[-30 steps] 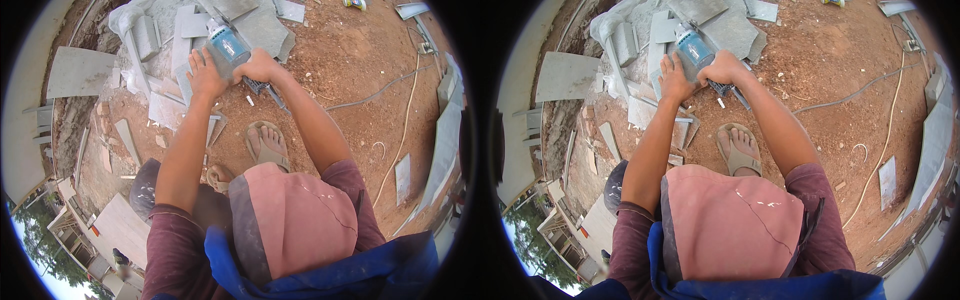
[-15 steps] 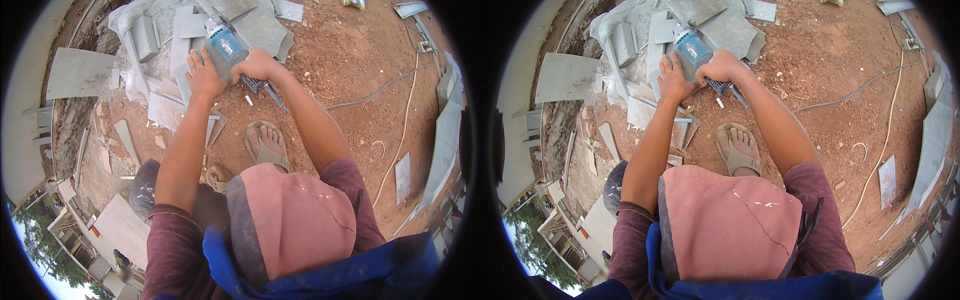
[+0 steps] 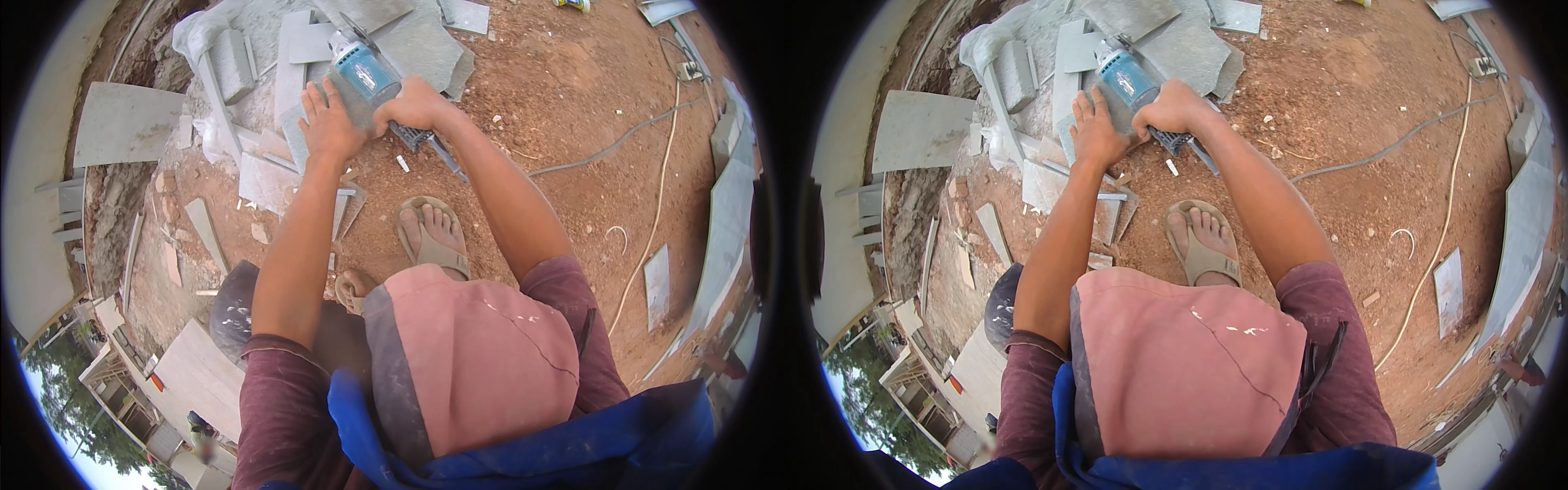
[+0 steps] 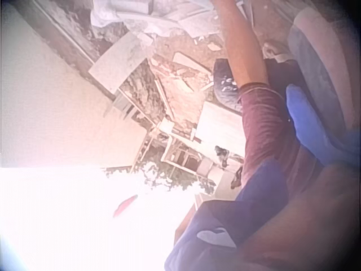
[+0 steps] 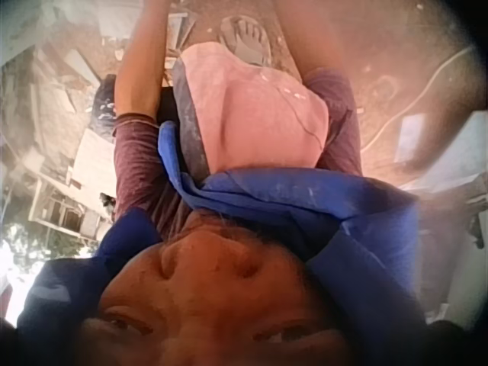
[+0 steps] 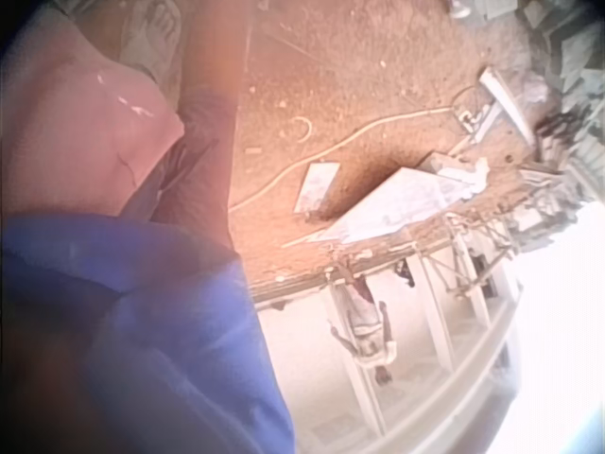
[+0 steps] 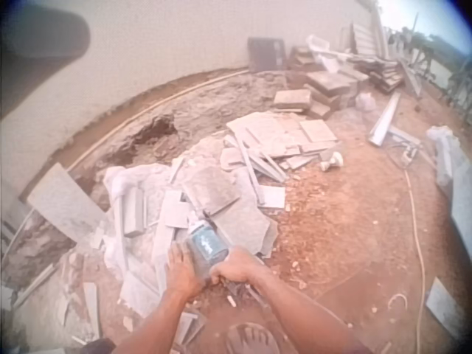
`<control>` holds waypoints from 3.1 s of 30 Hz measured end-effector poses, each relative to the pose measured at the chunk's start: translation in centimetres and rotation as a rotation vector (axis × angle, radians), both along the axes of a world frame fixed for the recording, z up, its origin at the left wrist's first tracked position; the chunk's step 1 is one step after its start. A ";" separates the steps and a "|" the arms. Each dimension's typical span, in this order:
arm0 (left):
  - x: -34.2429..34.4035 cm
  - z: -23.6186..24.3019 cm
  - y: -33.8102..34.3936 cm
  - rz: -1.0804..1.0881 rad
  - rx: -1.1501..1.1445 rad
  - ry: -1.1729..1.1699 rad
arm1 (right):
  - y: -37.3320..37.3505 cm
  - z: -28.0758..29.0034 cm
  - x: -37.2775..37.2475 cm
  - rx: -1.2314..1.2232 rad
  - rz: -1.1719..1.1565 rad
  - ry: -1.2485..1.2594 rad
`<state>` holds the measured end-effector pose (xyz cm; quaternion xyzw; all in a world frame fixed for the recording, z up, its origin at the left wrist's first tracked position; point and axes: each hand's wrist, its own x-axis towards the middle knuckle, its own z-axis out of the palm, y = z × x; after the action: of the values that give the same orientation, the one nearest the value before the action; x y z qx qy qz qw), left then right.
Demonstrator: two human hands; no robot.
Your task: The person uses an angle grinder to cut a rectangular ceramic tile on the ground. They hold the tile steady with their left hand while operating the power tool with their right hand, creating a straight cut through the material.
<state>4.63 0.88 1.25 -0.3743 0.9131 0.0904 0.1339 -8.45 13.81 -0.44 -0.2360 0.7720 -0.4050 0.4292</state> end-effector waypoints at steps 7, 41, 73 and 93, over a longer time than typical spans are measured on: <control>0.0 -0.2 0.0 -0.012 -0.011 -0.011 | 0.4 0.6 0.0 0.029 -0.002 -0.011; -0.1 0.1 0.2 -0.009 0.008 -0.015 | 0.6 0.2 -0.1 0.029 -0.002 -0.038; 0.0 0.0 0.3 -0.021 -0.022 -0.006 | 0.9 0.0 0.0 0.048 0.003 -0.069; -0.4 0.5 0.4 -0.009 0.004 -0.039 | 1.0 0.1 0.1 0.051 0.000 -0.063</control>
<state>4.20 1.32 1.76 -0.3717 0.9118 0.0842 0.1526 -8.33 14.85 -0.38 -0.2119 0.7683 -0.3925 0.4591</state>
